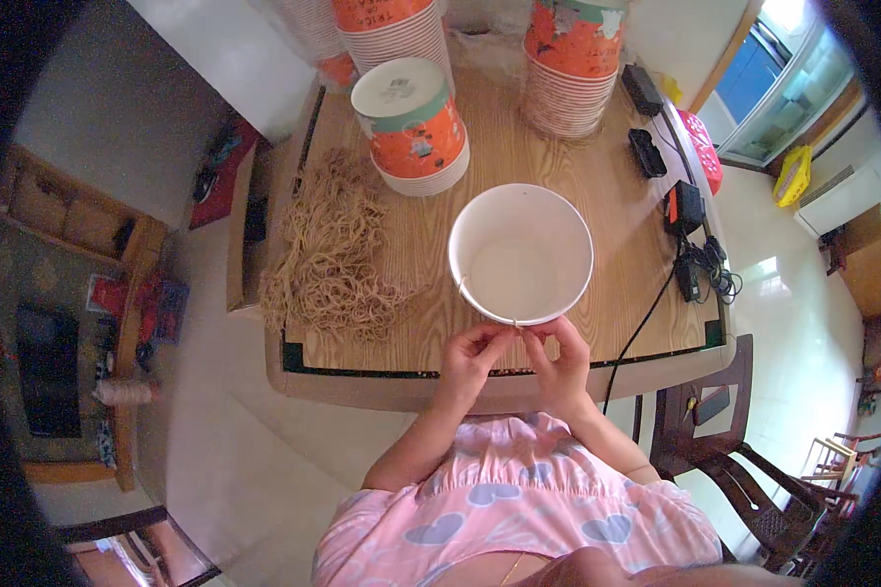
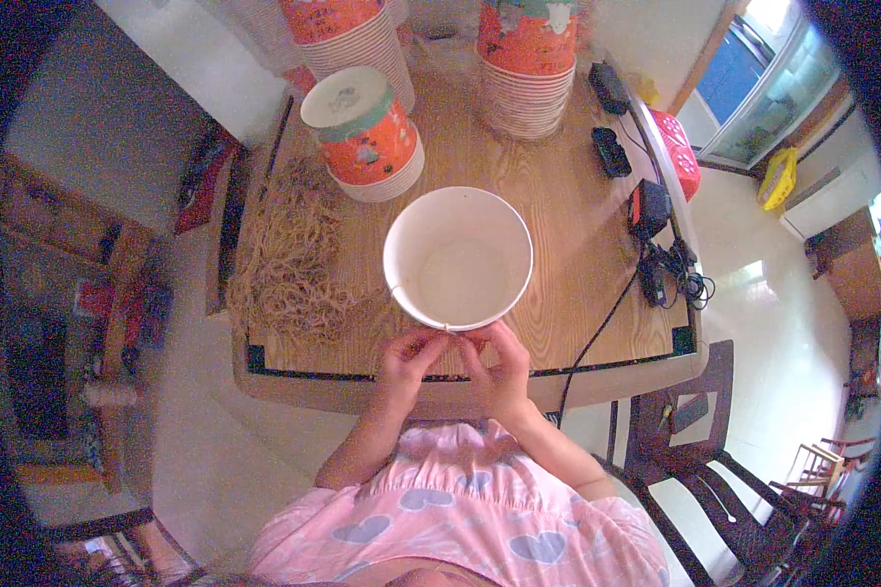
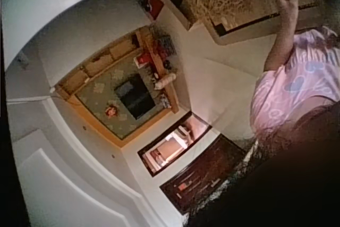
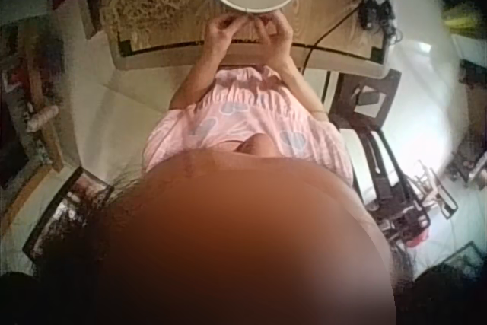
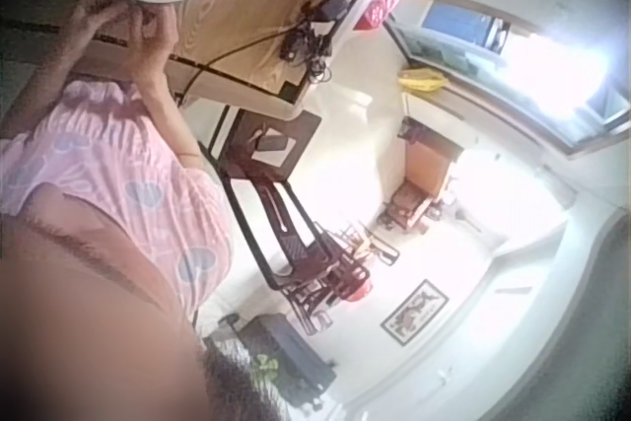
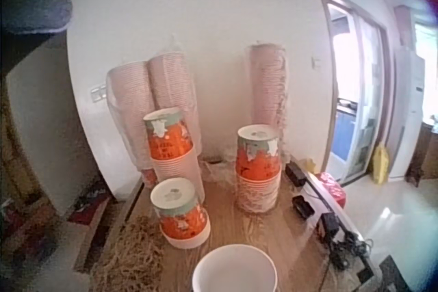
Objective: Thread a handle through a bucket and organize themed buckets on a table.
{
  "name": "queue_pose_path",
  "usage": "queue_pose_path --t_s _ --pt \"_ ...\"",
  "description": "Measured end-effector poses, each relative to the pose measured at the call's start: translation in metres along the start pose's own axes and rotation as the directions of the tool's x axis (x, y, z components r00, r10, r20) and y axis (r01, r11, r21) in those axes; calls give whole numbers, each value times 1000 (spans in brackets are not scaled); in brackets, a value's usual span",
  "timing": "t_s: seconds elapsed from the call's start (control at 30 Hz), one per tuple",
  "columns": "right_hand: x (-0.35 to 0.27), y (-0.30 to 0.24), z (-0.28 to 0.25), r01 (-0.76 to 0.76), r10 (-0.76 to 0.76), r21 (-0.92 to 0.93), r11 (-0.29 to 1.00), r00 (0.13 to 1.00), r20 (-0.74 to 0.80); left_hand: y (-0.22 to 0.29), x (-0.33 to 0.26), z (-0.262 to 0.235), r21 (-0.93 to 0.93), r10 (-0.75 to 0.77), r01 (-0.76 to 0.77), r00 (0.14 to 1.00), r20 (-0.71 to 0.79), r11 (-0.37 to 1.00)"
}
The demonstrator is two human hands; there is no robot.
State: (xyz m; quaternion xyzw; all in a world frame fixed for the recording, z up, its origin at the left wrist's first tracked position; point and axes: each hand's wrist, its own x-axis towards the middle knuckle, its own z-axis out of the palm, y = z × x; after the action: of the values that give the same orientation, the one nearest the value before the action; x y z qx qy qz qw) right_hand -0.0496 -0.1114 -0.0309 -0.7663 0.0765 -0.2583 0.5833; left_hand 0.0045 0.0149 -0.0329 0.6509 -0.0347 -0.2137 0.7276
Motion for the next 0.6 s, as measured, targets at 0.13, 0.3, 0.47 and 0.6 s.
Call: queue_pose_path --t_s 0.13,0.3,0.47,0.6 --pt "-5 7 -4 -332 311 302 894 943 117 10 1 2 -129 -127 127 992 4 983" --pt "-4 4 -8 -457 400 404 792 889 221 9 5 7 -208 -110 113 994 27 971" --pt "-4 3 -10 -492 435 352 796 870 232 10 5 7 -90 -69 72 997 37 993" --pt "-7 8 -13 -512 447 404 758 859 249 10 5 6 -49 -58 61 996 62 997"
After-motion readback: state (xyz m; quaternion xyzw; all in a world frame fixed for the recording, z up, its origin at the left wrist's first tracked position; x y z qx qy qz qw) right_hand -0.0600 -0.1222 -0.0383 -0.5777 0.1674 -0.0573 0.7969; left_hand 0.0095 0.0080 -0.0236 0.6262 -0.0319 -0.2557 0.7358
